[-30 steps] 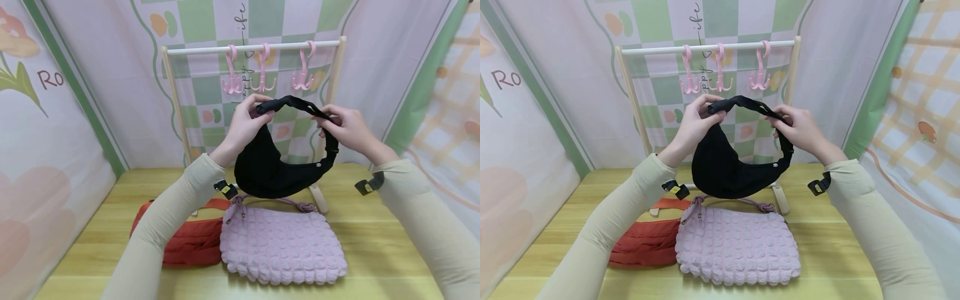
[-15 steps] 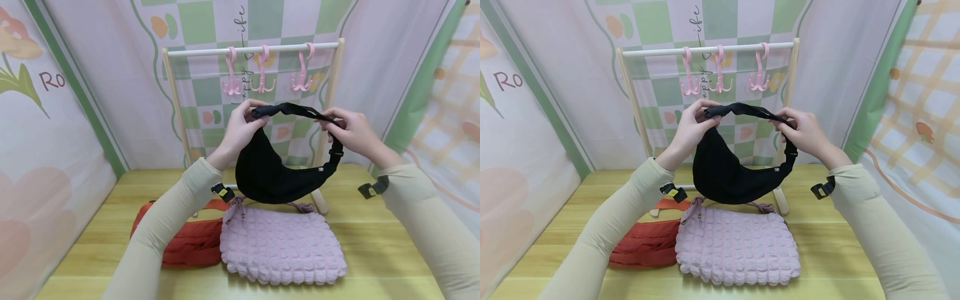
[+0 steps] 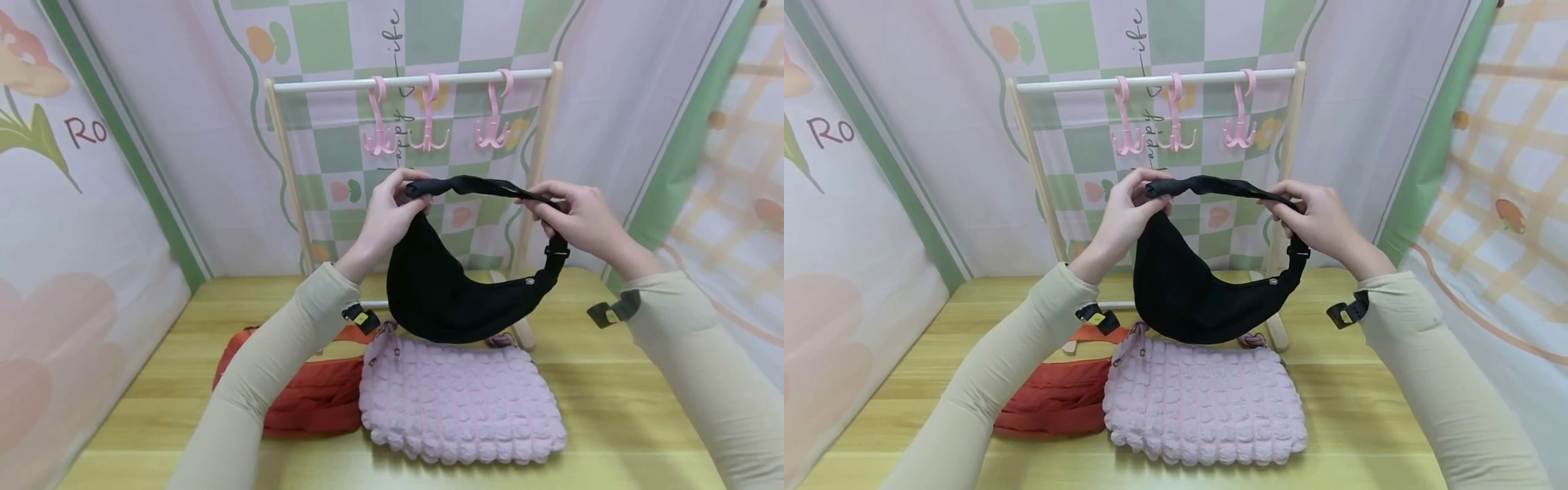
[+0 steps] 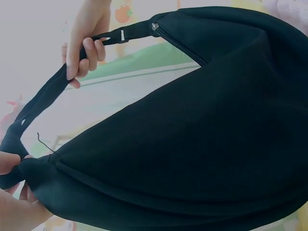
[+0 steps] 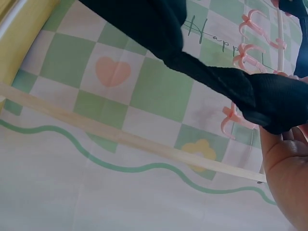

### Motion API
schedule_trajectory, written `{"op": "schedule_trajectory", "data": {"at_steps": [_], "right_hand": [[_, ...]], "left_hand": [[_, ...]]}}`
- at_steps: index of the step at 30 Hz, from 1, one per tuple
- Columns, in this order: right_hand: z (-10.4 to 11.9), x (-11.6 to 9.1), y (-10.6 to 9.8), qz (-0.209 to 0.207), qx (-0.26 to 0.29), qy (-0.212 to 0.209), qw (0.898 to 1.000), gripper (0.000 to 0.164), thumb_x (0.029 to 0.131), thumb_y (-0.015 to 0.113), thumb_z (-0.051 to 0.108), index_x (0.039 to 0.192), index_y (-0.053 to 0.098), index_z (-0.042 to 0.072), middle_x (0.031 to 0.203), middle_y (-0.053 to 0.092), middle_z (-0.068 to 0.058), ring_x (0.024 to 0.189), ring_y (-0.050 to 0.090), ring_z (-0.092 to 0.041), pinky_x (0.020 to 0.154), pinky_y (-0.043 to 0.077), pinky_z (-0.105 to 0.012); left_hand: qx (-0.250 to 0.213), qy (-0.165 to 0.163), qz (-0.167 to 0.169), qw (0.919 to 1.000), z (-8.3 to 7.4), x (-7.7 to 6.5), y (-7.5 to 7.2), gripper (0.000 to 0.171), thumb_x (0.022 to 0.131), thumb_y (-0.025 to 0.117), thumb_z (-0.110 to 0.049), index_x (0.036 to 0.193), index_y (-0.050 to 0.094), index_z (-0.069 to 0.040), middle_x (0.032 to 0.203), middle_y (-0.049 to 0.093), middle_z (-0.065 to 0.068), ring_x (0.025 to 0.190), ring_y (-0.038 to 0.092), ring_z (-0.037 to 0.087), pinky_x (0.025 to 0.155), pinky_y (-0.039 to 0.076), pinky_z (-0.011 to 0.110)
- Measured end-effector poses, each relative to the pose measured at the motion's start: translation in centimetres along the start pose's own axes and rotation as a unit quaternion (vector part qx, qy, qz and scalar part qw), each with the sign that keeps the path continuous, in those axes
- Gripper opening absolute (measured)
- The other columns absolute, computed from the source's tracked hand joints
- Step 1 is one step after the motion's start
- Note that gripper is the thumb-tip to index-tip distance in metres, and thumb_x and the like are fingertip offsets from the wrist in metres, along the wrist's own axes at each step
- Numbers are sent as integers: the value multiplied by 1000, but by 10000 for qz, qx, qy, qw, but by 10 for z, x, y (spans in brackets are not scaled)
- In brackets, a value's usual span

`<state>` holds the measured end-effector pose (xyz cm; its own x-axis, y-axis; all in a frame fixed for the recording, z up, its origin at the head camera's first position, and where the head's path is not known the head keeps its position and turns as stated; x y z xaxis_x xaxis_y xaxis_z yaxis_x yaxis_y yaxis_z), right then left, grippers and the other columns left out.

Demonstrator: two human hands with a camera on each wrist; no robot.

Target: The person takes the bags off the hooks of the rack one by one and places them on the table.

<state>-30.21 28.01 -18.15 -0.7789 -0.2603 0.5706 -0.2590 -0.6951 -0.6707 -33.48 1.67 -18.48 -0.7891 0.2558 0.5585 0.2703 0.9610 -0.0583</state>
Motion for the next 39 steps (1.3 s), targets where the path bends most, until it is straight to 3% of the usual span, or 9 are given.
{"op": "schedule_trajectory", "data": {"at_steps": [4, 12, 17, 23, 31, 34, 39], "right_hand": [[-14, 2, 1, -12, -28, 31, 10000, 17, 95, 55, 11, 106, 67, 6, 64, 56, 9, 45, 48, -9, 41, 37, -21], [-25, 2, 0, -16, -32, -5, 10000, 18, 94, 58, 16, 108, 68, 11, 64, 55, 7, 43, 46, -11, 41, 37, -22], [-26, 0, -1, -11, -92, 91, 9999, 17, 90, 65, 16, 107, 67, 12, 67, 61, 14, 48, 46, -6, 46, 37, -21], [-25, -6, -1, 122, -70, 310, 9994, 27, 83, 73, 13, 109, 65, 11, 66, 64, 13, 49, 48, -7, 47, 35, -23], [-24, -11, -2, -15, -92, 154, 9998, 27, 81, 72, 6, 107, 65, 8, 68, 64, 17, 51, 48, -3, 50, 35, -21], [-27, -11, -3, -89, -59, 199, 9997, 27, 81, 73, 7, 108, 65, 8, 67, 64, 17, 51, 47, -4, 49, 33, -22], [-28, -13, -3, -165, -52, 243, 9996, 26, 82, 72, 8, 107, 65, 9, 66, 64, 12, 50, 46, -5, 48, 32, -23]], "left_hand": [[-24, 37, -13, 10000, 15, 5, -2, 24, 88, 60, 4, 111, 61, -2, 84, 65, 7, 72, 61, 25, 70, 52, 28], [54, -51, -55, 10000, -6, -8, -2, 24, 88, 59, 7, 111, 60, 3, 80, 63, 4, 80, 59, 39, 71, 51, 30], [35, -17, -99, 9999, -6, -10, -5, 24, 88, 58, 7, 112, 60, 4, 80, 62, 2, 80, 59, 39, 73, 52, 30], [0, -38, -89, 10000, -2, -11, -9, 24, 89, 58, 6, 113, 59, 4, 83, 63, 8, 84, 58, 42, 74, 52, 31], [-47, -61, -111, 9999, -1, -15, -10, 24, 90, 56, 6, 114, 60, 2, 82, 62, 2, 82, 59, 36, 76, 53, 30], [-84, -48, -123, 9999, 0, -16, -11, 24, 90, 56, 7, 113, 59, 3, 81, 62, 3, 81, 59, 34, 77, 53, 31], [-81, -53, -135, 9999, 0, -17, -11, 25, 90, 56, 7, 115, 58, 4, 88, 62, 19, 85, 59, 40, 78, 53, 32]]}}
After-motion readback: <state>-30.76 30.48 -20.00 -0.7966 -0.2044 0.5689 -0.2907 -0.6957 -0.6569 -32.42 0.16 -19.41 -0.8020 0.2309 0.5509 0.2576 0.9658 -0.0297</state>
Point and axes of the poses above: each hand's wrist, its own x-axis towards the middle knuckle, its own y-axis out of the palm, z = x × y, the point moved 4 cm from there along x, towards the middle knuckle
